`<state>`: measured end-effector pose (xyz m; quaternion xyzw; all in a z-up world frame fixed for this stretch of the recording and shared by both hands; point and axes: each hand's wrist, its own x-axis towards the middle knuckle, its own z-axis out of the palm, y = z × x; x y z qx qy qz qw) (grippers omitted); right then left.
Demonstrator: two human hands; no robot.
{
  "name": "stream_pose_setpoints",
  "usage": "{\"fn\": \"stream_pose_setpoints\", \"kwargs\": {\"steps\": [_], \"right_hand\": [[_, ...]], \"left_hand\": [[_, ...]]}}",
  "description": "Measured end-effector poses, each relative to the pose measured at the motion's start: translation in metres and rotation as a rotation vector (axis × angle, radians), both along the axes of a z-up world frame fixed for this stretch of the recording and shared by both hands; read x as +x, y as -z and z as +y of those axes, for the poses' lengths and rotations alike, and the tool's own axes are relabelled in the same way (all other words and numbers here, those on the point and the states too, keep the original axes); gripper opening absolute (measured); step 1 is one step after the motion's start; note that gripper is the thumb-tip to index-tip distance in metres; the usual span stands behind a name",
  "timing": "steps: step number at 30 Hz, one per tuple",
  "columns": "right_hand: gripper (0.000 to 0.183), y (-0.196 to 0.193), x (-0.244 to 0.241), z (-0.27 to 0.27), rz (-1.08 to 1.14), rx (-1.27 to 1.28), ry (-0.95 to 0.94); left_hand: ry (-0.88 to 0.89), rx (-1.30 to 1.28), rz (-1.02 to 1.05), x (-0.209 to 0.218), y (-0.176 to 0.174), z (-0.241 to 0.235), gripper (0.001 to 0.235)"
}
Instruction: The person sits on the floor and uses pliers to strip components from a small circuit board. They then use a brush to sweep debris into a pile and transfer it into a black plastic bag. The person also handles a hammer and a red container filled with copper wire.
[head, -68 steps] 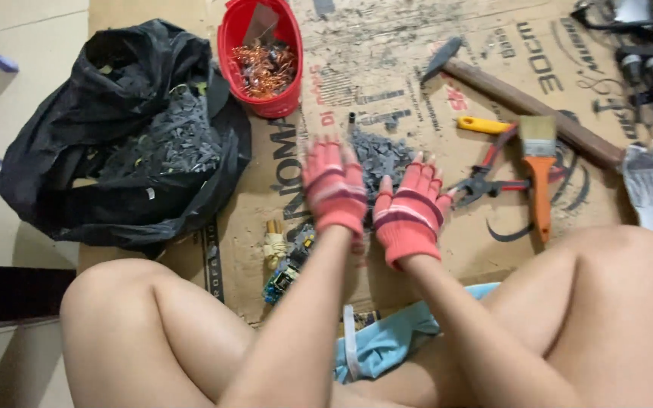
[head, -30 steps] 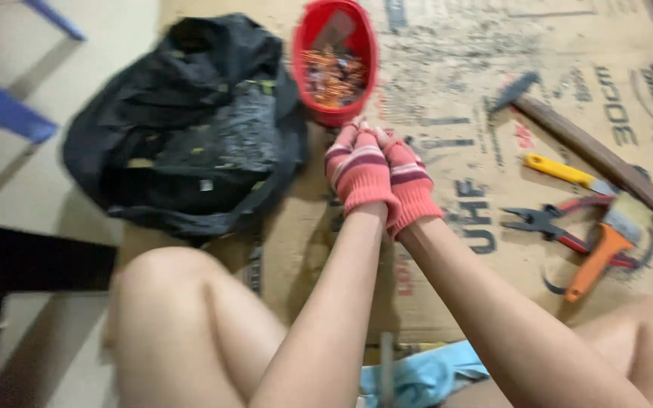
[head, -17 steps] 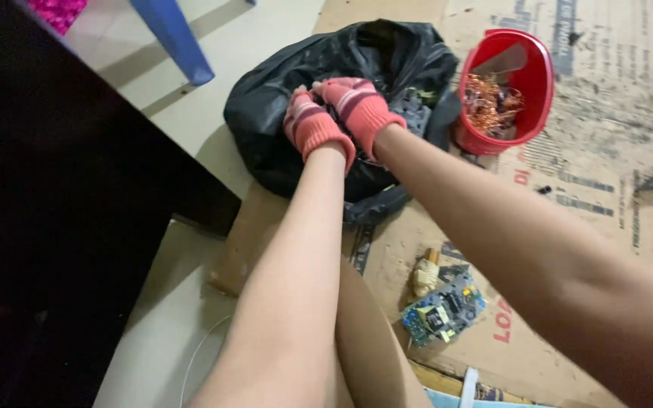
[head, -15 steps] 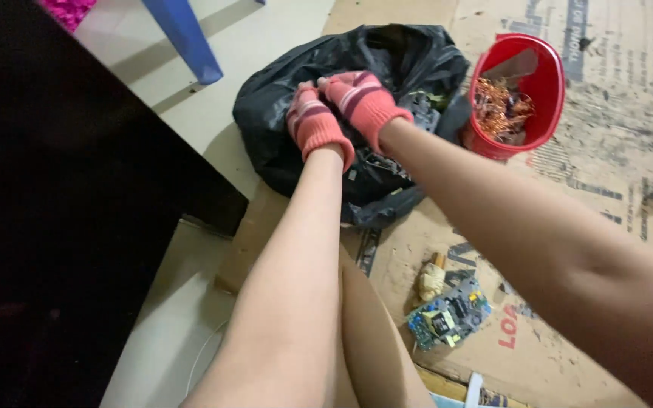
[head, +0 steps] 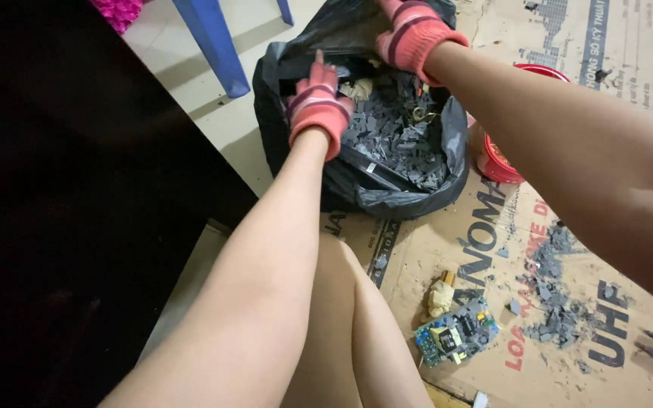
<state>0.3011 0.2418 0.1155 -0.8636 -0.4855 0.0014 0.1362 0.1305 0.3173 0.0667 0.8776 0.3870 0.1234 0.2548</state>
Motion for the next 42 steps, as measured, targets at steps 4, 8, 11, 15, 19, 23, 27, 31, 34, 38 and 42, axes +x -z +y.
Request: {"fn": "stream_pose_setpoints", "kwargs": {"steps": [4,8,11,15,19,23,27,31,34,38,42], "right_hand": [[0.062,-0.030,-0.039,-0.021,0.230,0.075,0.159],[0.050,-0.021,-0.054,-0.056,0.420,0.142,0.090],[0.048,-0.016,-0.096,-0.089,0.590,0.224,0.193],[0.025,0.031,-0.128,-0.120,0.603,0.209,0.143],[0.041,0.040,-0.155,-0.138,0.586,0.012,0.235],[0.049,0.039,-0.149,-0.139,0.604,-0.020,0.237],[0.048,0.027,-0.147,-0.139,0.591,-0.008,0.232],[0.046,0.018,-0.149,-0.131,0.612,0.078,0.213],[0.045,0.010,-0.152,-0.123,0.664,0.148,0.188],[0.044,-0.038,-0.183,-0.133,0.751,0.333,0.134],[0.039,-0.018,-0.150,-0.121,0.727,0.406,0.164]], "left_hand": [[0.169,-0.109,0.166,-0.014,-0.024,-0.030,0.086],[0.213,-0.043,-0.055,-0.027,0.010,-0.041,0.063],[0.237,0.352,-0.375,-0.048,0.009,-0.065,0.016],[-0.427,-0.094,0.094,-0.088,-0.074,-0.124,0.043],[-0.567,-0.366,0.486,-0.058,0.013,-0.109,0.099],[-0.619,-0.112,0.587,0.022,0.197,-0.052,0.082],[-0.593,-0.219,0.503,0.015,0.163,-0.047,0.080],[-0.530,-0.457,0.318,0.013,0.117,-0.034,0.077],[-0.485,-0.616,0.190,0.002,0.087,-0.031,0.076],[-0.403,-0.854,-0.004,-0.014,0.050,-0.024,0.073],[-0.338,-1.005,-0.136,-0.033,0.014,-0.014,0.072]]}}
